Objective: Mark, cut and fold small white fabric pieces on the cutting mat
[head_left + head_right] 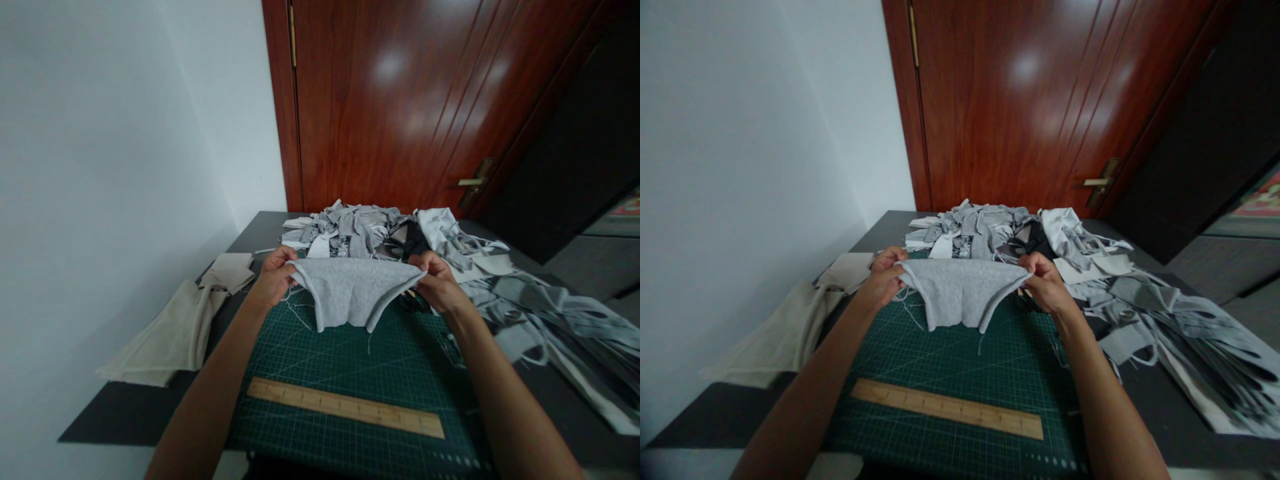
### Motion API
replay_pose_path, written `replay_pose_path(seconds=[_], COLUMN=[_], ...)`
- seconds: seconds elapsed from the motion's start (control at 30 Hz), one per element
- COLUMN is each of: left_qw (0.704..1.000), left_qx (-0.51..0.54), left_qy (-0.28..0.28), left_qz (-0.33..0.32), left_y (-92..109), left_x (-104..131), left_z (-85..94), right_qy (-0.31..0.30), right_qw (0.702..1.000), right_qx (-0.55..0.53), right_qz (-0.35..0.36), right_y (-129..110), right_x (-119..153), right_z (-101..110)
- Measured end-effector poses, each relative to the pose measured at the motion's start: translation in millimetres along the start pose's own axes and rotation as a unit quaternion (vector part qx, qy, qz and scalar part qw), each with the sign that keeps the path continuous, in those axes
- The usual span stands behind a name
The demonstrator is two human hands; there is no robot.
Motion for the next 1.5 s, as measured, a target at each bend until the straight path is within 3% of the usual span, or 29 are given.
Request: replay_pose_path(seconds=[0.2, 0.37, 0.6, 0.77, 1.07, 1.2, 1.33, 1.5], left_qw=[0.997, 0.997, 0.997, 0.997, 0.998, 0.997, 0.995, 0.993], left_qx=[0.066, 0.064, 0.066, 0.055, 0.053, 0.026, -0.018, -0.042], left_qy=[-0.027, -0.041, -0.027, -0.036, 0.015, 0.074, 0.098, 0.105], left_qz=[-0.02, 0.031, 0.013, 0.033, 0.028, -0.001, -0.016, -0.034], left_y=[8.5, 1.9, 3.8, 0.9, -0.1, -6.6, -11.1, -7.1], left_x=[-0.4, -2.8, -2.9, -3.9, -7.4, -8.1, -8.3, -8.2], left_z=[2.9, 4.9, 8.6, 10.5, 14.3, 14.0, 12.5, 15.5], right_qy=[-0.056, -0.043, -0.004, -0.003, -0.02, -0.031, -0.002, 0.084], right_qw=[0.997, 0.996, 0.999, 0.993, 0.997, 0.996, 0.996, 0.979], right_qx=[-0.008, -0.005, 0.044, 0.116, 0.066, 0.071, 0.09, 0.186], right_qz=[-0.045, -0.076, -0.027, -0.009, -0.047, -0.038, -0.026, 0.025], right_y=[-0.2, 4.3, 3.6, 2.1, 5.6, 7.1, 5.0, 10.6], right_x=[5.0, 6.1, 0.0, -1.4, 3.4, 3.6, 2.5, -0.3], right_z=[-6.2, -0.3, 14.4, 11.7, 0.6, -3.1, 4.6, 15.1])
Point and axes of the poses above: each hand's wrist, its own x-axis away from the middle knuckle, its own z-axis out of the back of the hand, y = z × x, the point moved 5 cm from there along -x, towards the middle knuckle, and after that the axes turned 2 degrees about x, right-handed, at the moved point
